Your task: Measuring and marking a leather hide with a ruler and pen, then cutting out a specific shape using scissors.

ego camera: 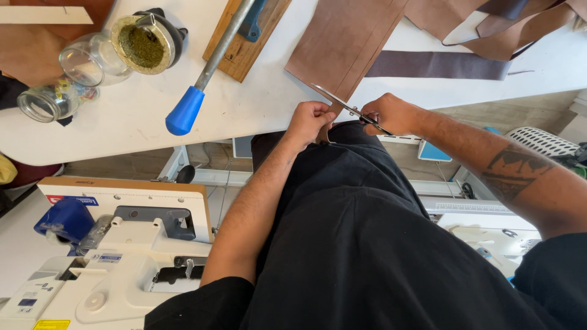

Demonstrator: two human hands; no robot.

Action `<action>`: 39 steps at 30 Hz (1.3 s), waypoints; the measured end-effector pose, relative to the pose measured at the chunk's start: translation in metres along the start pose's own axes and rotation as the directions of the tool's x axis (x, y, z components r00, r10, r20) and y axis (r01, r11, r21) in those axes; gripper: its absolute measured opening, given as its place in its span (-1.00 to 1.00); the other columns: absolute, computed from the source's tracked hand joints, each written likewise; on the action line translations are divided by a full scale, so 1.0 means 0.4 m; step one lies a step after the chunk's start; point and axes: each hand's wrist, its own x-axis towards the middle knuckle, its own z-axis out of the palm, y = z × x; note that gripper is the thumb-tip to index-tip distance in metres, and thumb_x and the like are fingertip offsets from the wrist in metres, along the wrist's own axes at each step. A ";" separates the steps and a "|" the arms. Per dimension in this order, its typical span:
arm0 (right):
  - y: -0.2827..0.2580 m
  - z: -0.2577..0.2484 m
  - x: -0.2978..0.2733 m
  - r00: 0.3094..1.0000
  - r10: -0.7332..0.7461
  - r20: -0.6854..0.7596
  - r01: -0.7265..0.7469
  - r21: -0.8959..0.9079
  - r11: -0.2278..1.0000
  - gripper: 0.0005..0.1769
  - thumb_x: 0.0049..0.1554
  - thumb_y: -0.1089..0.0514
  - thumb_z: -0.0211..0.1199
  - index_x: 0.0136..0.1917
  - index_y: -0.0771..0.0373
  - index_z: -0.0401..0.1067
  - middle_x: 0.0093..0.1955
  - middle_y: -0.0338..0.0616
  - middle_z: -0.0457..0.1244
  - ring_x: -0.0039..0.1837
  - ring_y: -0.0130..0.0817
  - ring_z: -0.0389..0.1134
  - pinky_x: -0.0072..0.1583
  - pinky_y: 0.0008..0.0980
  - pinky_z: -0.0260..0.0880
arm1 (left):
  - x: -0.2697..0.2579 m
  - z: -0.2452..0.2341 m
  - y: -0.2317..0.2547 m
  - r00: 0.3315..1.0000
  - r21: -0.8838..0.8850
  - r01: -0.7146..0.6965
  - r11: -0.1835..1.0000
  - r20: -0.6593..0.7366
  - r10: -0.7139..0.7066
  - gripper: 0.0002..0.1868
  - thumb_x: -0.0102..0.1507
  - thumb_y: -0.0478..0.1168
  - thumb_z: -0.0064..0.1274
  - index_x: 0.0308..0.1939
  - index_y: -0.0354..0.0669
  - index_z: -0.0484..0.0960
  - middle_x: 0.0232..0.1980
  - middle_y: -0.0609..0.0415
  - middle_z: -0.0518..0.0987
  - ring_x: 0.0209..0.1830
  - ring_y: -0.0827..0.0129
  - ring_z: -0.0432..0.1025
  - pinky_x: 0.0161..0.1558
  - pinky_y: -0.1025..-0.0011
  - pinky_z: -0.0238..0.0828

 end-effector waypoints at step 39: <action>0.088 0.378 -0.155 0.878 0.328 -0.347 -0.179 0.399 0.899 -0.42 -0.09 -0.15 0.44 0.15 0.15 0.54 -0.15 -0.01 0.42 -0.02 0.05 0.47 0.00 0.01 0.48 | -0.007 -0.011 0.080 0.829 0.936 -0.199 0.290 0.002 0.560 -0.57 0.08 0.03 0.28 -0.16 -0.01 0.42 -0.57 0.12 0.62 -0.49 0.14 0.60 -0.13 0.27 0.36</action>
